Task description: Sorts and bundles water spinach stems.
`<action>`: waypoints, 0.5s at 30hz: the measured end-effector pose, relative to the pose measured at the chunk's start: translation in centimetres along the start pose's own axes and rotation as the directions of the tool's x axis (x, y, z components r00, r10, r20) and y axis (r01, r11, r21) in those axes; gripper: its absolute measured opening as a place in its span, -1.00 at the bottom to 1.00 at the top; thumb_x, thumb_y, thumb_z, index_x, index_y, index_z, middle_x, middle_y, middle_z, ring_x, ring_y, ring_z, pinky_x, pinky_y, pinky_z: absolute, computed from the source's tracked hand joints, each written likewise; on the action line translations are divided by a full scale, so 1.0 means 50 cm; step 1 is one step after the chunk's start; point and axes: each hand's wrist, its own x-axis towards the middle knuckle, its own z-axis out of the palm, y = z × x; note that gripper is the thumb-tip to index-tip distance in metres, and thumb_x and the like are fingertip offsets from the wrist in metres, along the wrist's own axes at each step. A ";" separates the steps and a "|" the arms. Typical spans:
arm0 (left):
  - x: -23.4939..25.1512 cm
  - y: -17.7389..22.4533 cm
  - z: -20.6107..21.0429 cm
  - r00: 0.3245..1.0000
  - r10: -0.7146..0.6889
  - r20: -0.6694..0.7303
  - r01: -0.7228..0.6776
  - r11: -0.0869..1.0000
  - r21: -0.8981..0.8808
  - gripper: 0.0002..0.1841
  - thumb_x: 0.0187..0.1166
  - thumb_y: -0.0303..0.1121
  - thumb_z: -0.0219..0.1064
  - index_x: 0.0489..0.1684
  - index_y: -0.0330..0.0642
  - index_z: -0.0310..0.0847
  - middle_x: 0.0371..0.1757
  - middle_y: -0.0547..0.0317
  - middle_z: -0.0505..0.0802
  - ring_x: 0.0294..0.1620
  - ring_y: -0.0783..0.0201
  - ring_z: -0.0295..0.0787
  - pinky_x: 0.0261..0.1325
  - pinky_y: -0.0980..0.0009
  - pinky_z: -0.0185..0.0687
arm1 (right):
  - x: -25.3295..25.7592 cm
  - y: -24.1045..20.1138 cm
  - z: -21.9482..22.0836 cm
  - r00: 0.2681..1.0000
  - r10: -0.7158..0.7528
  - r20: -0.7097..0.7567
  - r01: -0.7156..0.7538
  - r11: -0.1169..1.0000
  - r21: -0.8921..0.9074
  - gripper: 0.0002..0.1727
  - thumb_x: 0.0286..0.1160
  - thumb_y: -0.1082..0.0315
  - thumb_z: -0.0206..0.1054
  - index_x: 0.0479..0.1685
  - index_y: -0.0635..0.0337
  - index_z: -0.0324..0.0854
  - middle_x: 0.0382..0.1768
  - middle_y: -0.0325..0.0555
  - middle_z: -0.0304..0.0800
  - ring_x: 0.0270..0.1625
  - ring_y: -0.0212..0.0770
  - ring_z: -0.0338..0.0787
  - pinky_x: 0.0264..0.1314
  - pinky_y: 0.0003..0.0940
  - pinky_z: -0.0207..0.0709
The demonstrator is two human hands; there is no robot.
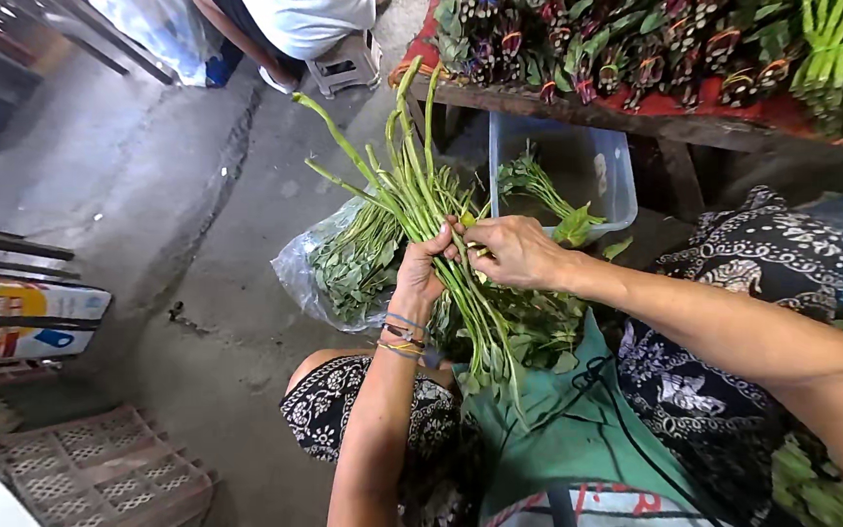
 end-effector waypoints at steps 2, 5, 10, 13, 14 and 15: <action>-0.001 -0.001 0.004 1.000 0.007 -0.021 -0.007 1.000 -0.005 -0.86 0.50 -0.44 0.41 -0.06 -0.07 0.70 -0.48 0.28 0.76 -0.67 0.52 0.61 -0.54 0.62 0.66 | -0.002 0.005 0.010 0.994 -0.074 -0.078 0.070 0.996 -0.047 -0.76 0.36 0.31 0.36 -0.13 0.24 0.81 -0.29 0.01 0.81 -0.31 0.05 0.83 -0.40 0.04 0.60; -0.001 -0.005 -0.001 0.998 0.008 0.062 -0.001 0.993 -0.117 -0.83 0.43 -0.44 0.48 -0.09 -0.06 0.73 -0.39 0.23 0.82 -0.64 0.49 0.66 -0.52 0.60 0.69 | 0.005 0.002 0.001 0.998 0.003 -0.070 0.006 0.993 0.119 -0.75 0.42 0.34 0.31 -0.07 0.24 0.83 -0.26 0.00 0.83 -0.22 0.01 0.82 -0.23 0.07 0.61; 0.001 -0.009 -0.011 0.974 0.049 0.220 0.010 0.966 -0.260 -0.76 0.36 -0.43 0.58 -0.07 -0.07 0.74 -0.26 0.18 0.87 -0.54 0.46 0.76 -0.44 0.60 0.73 | 0.022 -0.009 -0.025 0.954 0.230 0.192 -0.298 0.802 0.518 -0.77 0.58 0.42 0.17 -0.43 0.17 0.68 -0.54 -0.24 0.55 -0.45 -0.36 0.48 -0.33 -0.30 0.31; 0.002 -0.007 -0.023 0.949 0.068 0.307 0.025 0.957 -0.290 -0.73 0.38 -0.38 0.58 0.00 -0.07 0.72 -0.28 0.21 0.85 -0.53 0.44 0.76 -0.42 0.58 0.75 | 0.024 -0.011 -0.025 0.932 0.261 0.252 -0.360 0.585 0.726 -0.74 0.52 0.43 0.17 -0.52 0.08 0.68 -0.74 -0.45 0.38 -0.75 -0.56 0.18 -0.70 -0.59 0.03; 0.002 -0.005 -0.030 0.937 0.080 0.341 0.030 0.952 -0.305 -0.75 0.45 -0.34 0.54 0.03 -0.05 0.70 -0.30 0.24 0.81 -0.55 0.46 0.71 -0.44 0.61 0.69 | 0.026 -0.008 -0.039 0.940 0.251 0.232 -0.336 0.558 0.759 -0.76 0.56 0.44 0.16 -0.43 0.11 0.70 -0.74 -0.47 0.38 -0.76 -0.59 0.16 -0.71 -0.62 0.04; 0.002 -0.003 -0.036 0.920 0.102 0.379 0.034 0.941 -0.337 -0.79 0.55 -0.31 0.46 0.06 -0.02 0.65 -0.32 0.29 0.76 -0.57 0.49 0.64 -0.48 0.64 0.63 | 0.030 -0.004 -0.066 0.942 0.264 0.209 -0.324 0.543 0.775 -0.78 0.63 0.45 0.15 -0.29 0.16 0.71 -0.71 -0.44 0.36 -0.75 -0.57 0.16 -0.71 -0.62 0.05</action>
